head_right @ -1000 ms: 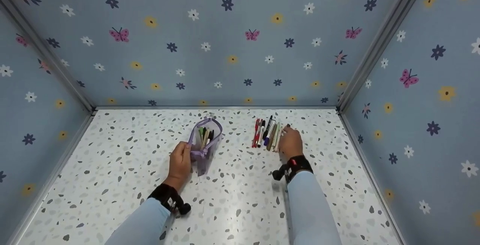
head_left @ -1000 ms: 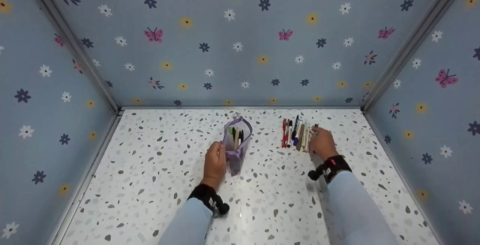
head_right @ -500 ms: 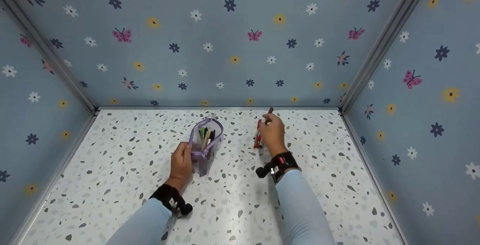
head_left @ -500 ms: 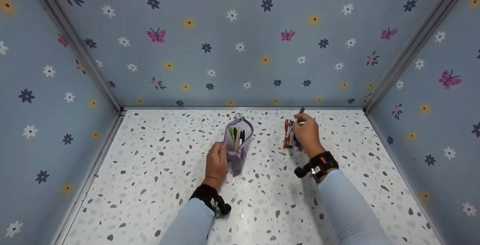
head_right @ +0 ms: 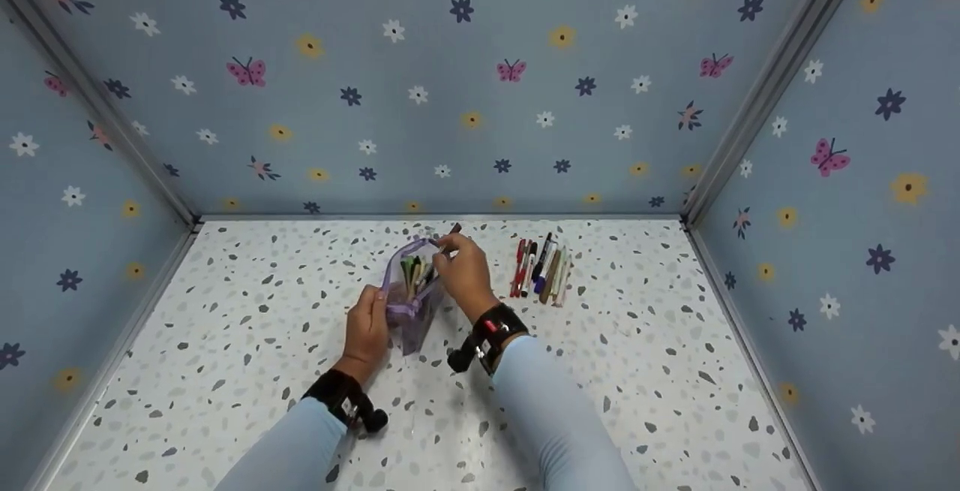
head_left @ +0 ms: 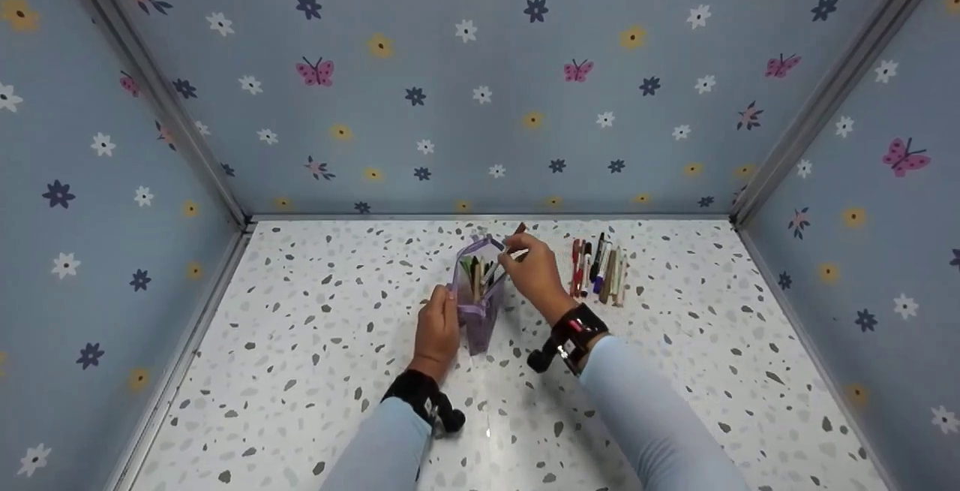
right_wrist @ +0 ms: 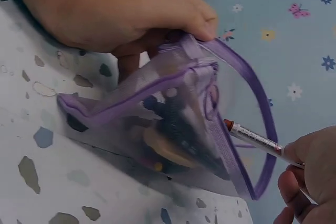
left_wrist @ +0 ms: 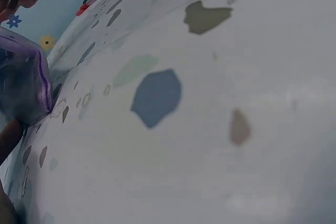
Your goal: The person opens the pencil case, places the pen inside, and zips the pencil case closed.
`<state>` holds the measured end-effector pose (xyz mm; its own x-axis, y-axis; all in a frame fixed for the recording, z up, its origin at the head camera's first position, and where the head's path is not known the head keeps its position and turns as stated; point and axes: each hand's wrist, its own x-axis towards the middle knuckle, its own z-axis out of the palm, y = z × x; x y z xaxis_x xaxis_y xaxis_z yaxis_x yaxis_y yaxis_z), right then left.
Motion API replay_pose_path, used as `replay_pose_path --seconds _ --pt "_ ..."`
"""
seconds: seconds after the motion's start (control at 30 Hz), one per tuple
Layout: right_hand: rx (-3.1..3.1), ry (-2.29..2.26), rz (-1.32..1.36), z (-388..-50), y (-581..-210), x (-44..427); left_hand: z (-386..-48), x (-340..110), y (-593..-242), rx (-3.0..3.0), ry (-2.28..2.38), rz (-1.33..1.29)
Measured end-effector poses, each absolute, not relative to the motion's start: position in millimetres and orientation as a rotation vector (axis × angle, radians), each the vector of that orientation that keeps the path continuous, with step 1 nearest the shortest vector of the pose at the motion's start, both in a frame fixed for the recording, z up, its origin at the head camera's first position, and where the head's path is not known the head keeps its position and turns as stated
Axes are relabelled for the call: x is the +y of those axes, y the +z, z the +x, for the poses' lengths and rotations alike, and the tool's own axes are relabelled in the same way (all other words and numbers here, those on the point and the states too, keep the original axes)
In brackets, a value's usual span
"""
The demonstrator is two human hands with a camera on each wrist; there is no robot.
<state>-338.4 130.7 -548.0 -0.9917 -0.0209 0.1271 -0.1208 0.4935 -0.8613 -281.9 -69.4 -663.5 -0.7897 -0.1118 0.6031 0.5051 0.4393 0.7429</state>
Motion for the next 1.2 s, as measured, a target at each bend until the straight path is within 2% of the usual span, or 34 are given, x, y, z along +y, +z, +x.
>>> replay_pose_path --seconds 0.2,0.43,0.67,1.2 --pt "-2.876 1.381 0.300 -328 -549 112 -276 -70 -651 -2.204 -1.389 -0.280" --pt "-3.020 1.195 0.530 -326 -548 112 -276 -70 -647 -2.239 -1.456 -0.247" --pt "-2.992 1.402 0.484 -327 -549 131 -277 -70 -648 -2.236 -1.511 -0.213" --pt "-2.789 1.374 0.479 -331 -543 165 -279 -69 -647 -2.261 -1.515 -0.104"
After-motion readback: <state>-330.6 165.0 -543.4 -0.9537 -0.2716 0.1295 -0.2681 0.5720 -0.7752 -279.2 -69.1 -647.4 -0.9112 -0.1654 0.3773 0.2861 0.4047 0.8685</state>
